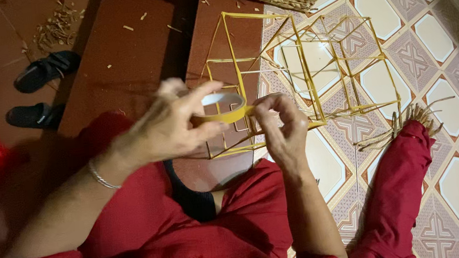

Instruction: The person sits on the floor and assembles a bamboo frame structure by wrapping yellow tape around the joints. They use scissors to cut the tape and continue reinforcing the frame connections.

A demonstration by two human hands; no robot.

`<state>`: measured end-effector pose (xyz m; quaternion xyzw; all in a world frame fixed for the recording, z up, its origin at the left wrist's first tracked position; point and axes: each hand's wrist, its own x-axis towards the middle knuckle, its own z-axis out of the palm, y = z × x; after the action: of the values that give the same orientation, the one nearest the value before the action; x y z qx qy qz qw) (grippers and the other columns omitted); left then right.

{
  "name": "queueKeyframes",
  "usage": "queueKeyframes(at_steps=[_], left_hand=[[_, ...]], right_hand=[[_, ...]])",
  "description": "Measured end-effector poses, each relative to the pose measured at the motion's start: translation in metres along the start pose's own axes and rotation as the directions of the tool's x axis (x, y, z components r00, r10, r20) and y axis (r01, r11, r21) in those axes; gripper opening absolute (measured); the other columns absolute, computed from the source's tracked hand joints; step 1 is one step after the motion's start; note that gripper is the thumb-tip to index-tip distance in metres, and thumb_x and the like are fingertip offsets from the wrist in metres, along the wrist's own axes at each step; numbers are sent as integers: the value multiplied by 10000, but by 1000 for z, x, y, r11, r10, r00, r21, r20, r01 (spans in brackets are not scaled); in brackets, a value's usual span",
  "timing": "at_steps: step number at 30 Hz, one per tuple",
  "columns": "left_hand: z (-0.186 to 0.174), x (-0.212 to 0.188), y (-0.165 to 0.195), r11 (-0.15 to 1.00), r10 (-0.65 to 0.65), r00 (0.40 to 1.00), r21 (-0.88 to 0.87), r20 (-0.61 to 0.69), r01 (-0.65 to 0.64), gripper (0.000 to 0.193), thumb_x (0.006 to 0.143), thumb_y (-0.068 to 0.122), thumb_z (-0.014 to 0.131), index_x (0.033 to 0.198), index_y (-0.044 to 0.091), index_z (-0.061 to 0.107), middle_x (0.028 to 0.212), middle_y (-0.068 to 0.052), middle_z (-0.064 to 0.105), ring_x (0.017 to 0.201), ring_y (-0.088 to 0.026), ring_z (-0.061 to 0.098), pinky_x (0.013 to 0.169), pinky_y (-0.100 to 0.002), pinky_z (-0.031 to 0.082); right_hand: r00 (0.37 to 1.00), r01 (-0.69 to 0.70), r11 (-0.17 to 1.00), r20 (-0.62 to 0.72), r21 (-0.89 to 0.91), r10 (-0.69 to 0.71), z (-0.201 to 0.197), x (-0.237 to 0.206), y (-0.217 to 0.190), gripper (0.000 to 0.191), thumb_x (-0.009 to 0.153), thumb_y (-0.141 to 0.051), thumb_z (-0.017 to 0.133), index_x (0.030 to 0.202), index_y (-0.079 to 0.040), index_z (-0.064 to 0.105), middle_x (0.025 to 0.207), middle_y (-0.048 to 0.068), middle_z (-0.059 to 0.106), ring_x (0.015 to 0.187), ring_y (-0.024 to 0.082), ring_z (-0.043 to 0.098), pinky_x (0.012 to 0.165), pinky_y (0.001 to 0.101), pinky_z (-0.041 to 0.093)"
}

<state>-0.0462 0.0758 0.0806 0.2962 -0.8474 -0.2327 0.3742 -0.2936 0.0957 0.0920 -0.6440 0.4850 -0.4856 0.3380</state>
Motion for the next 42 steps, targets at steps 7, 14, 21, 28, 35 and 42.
queueKeyframes(at_steps=[7,14,21,28,35,42], left_hand=[[-32,-6,-31,975,50,996,-218,70,-33,289,947,236,703,1187,76,732,1036,-73,770,934,-203,668,980,-411,449],[-48,16,-29,801,-47,977,-577,206,160,257,1013,96,600,1239,14,691,997,-97,788,921,-158,763,855,-310,638],[-58,59,-11,883,-313,940,-324,136,340,334,892,149,737,1181,9,644,754,-89,762,666,-122,723,584,-282,581],[-25,95,-20,958,-288,956,8,56,288,155,787,108,734,897,6,697,756,-141,731,648,-230,712,622,-382,570],[0,115,-40,930,-323,941,220,101,296,99,754,152,740,751,53,734,768,-189,734,751,-366,729,776,-459,583],[12,119,-42,919,-296,949,305,111,251,105,765,151,740,752,49,718,755,-206,720,758,-399,721,779,-482,582]], right_hand=[[999,-42,980,26,193,38,-12,12,10,129,1017,-88,626,1000,40,637,951,125,712,854,140,642,801,280,521],[999,-33,989,16,141,31,-21,33,5,107,972,-94,655,955,11,653,965,97,700,855,139,624,808,273,530],[994,72,997,-81,-36,-75,-39,52,4,59,883,-66,699,916,-20,683,1070,92,589,1005,158,562,848,320,540],[982,-123,975,-166,-183,93,-68,72,22,67,791,-150,714,822,-91,724,1022,57,652,1024,206,613,914,441,566],[988,-123,824,-146,-553,49,-78,87,38,115,755,-161,839,774,-107,739,1005,26,665,1089,214,538,1148,520,247],[990,-88,724,-140,-684,-12,-74,88,46,141,766,-239,855,827,-123,804,1098,-4,643,1142,259,417,1067,481,317]])
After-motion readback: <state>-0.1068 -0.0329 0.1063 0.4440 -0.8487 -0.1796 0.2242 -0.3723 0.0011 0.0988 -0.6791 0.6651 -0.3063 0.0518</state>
